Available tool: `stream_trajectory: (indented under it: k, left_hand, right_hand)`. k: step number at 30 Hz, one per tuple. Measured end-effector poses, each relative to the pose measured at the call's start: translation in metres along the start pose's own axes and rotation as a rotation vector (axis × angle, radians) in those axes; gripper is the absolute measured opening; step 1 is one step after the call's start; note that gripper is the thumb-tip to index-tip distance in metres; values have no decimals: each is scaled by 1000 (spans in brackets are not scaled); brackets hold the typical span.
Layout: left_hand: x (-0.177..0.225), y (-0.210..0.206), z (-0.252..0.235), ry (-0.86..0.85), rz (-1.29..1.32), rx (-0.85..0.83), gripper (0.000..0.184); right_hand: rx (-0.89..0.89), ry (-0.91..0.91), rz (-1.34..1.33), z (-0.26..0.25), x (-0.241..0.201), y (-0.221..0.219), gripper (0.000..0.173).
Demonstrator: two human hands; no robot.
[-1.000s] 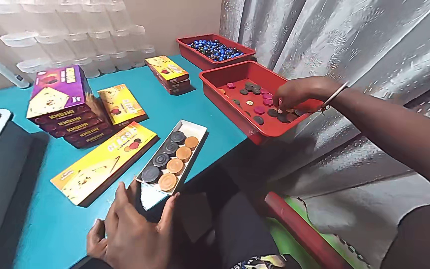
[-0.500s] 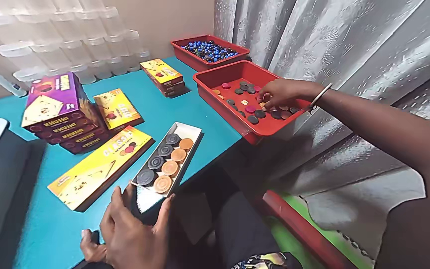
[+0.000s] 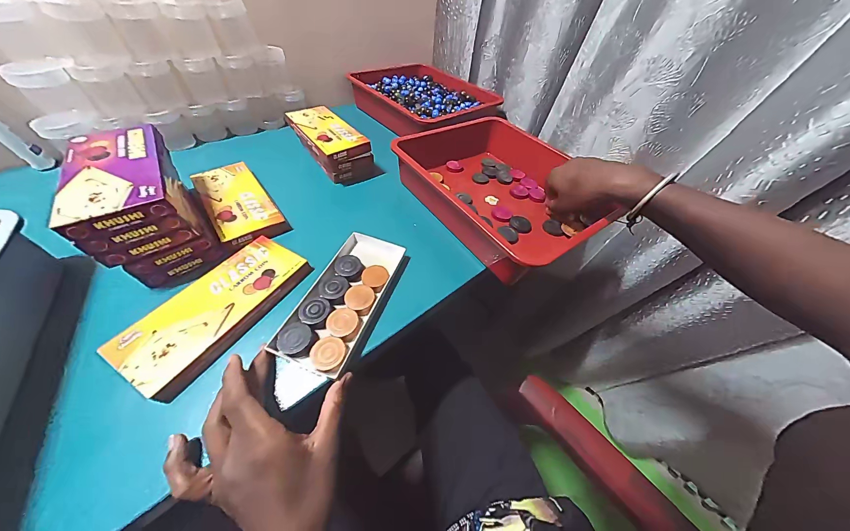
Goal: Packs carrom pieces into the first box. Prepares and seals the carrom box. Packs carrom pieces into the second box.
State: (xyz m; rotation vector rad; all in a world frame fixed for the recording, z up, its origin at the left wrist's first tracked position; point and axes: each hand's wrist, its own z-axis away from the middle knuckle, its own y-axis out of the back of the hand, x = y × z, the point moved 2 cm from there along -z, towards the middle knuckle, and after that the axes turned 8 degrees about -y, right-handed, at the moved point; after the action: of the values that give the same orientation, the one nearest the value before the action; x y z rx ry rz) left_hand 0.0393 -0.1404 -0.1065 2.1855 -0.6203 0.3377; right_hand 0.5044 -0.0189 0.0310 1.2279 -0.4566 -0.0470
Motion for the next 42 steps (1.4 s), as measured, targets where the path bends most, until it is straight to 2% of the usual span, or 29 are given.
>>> stream_trajectory:
  k: [2, 9, 13, 15, 18, 21, 24, 28, 31, 42]
  left_hand:
    - [-1, 0, 0, -3, 1, 0, 101]
    - [0, -2, 1, 19, -7, 23, 102]
    - [-2, -3, 0, -9, -18, 51, 101]
    - [-1, -4, 0, -13, -23, 57, 100]
    - [-1, -5, -1, -19, -51, 79, 99]
    - [-2, -6, 0, -30, -58, 89, 97]
    - [-2, -6, 1, -30, -56, 104, 97]
    - [-3, -7, 1, -32, -65, 115, 96]
    - [-2, -7, 0, -32, -69, 109, 96]
    - [-1, -7, 1, -33, -72, 110, 92]
  right_hand:
    - [41, 60, -78, -9, 4, -2, 18]
    - [77, 77, -114, -15, 2, 2, 25]
    - [147, 140, -119, -11, -18, 21, 26]
    - [294, 292, -179, 6, -49, 43, 29]
    - [511, 693, -301, 36, -115, 66, 33]
    - [465, 1059, -335, 49, -174, 65, 30]
    - [378, 1282, -229, 39, -208, 54, 24]
    - [291, 1291, -153, 31, -221, 51, 20]
    - [288, 1286, -173, 31, -221, 53, 23]
    - [108, 1241, -51, 45, -228, 57, 22]
